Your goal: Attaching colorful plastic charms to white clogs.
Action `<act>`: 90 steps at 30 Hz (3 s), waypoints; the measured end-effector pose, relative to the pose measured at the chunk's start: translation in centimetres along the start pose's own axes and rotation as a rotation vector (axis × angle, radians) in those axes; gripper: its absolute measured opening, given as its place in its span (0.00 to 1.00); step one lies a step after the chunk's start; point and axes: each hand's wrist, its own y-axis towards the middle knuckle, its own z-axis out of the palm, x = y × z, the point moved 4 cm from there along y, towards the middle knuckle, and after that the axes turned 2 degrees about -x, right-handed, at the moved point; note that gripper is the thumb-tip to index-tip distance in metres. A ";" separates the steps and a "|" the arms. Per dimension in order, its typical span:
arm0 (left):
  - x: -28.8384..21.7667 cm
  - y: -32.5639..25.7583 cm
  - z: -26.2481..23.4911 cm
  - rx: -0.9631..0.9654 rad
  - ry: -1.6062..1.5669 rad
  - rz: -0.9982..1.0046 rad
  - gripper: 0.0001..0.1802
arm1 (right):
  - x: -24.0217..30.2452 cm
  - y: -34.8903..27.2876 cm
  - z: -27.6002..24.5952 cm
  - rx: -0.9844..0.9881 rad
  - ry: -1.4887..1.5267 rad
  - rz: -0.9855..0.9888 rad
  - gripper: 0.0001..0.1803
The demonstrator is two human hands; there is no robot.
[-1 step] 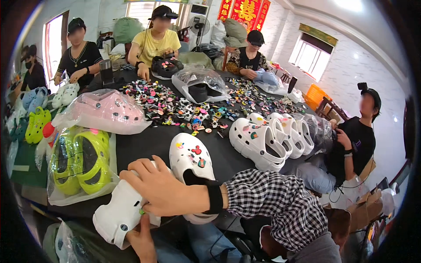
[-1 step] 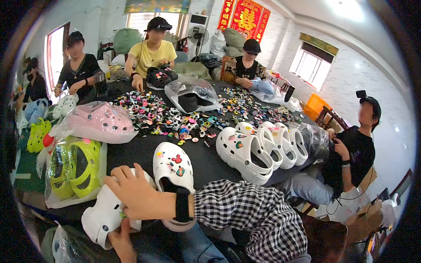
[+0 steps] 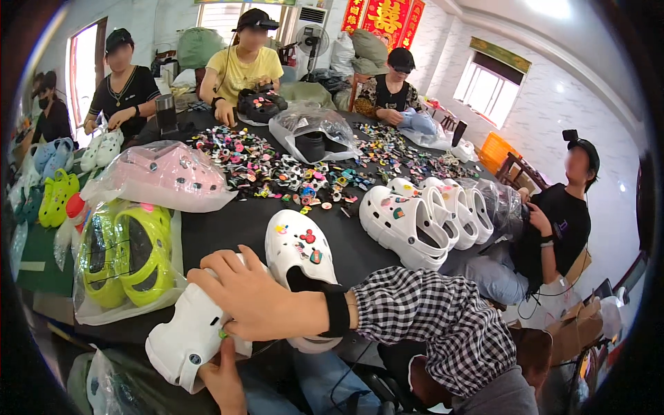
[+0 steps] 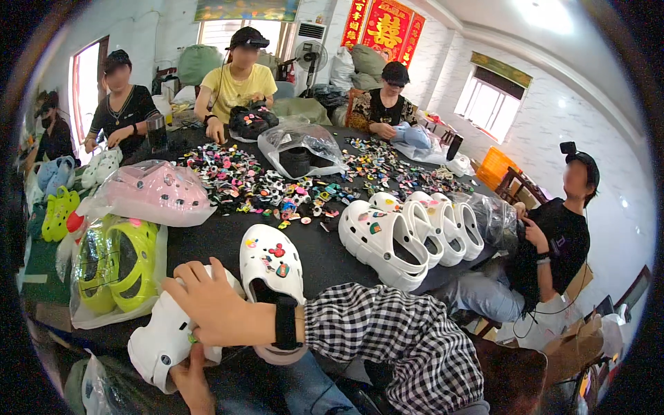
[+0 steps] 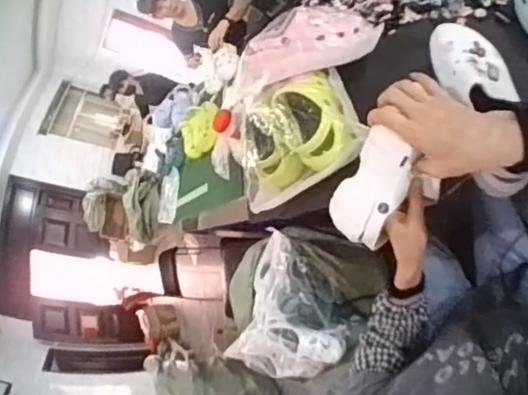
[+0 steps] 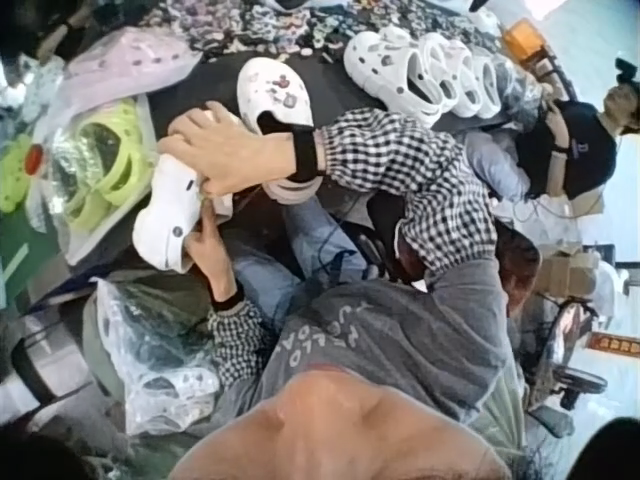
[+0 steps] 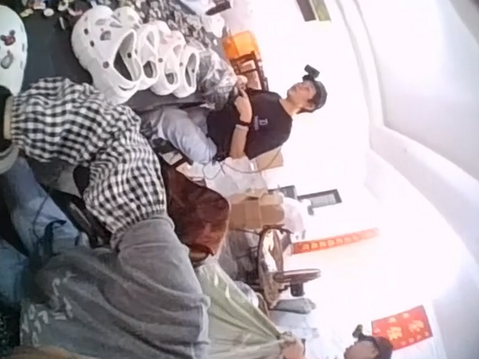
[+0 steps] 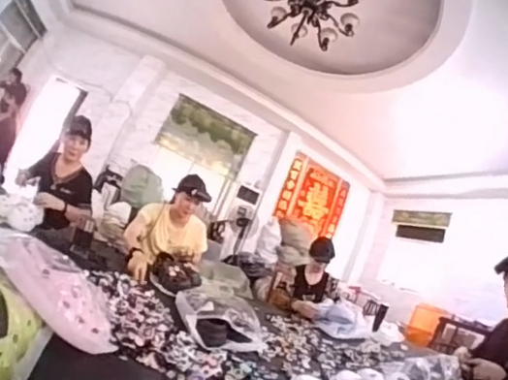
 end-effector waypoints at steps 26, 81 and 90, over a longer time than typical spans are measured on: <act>-0.9 -0.5 0.7 -0.208 -0.081 0.186 0.18 | 0.4 0.0 0.2 -0.016 -0.068 -0.012 0.45; -7.2 -1.3 5.2 0.433 -1.276 -0.087 0.27 | 0.8 -15.2 -3.9 -0.244 0.082 0.182 0.31; -6.2 1.2 6.2 0.350 -1.307 -0.147 0.27 | 0.8 -15.5 -3.0 -0.355 0.133 0.209 0.28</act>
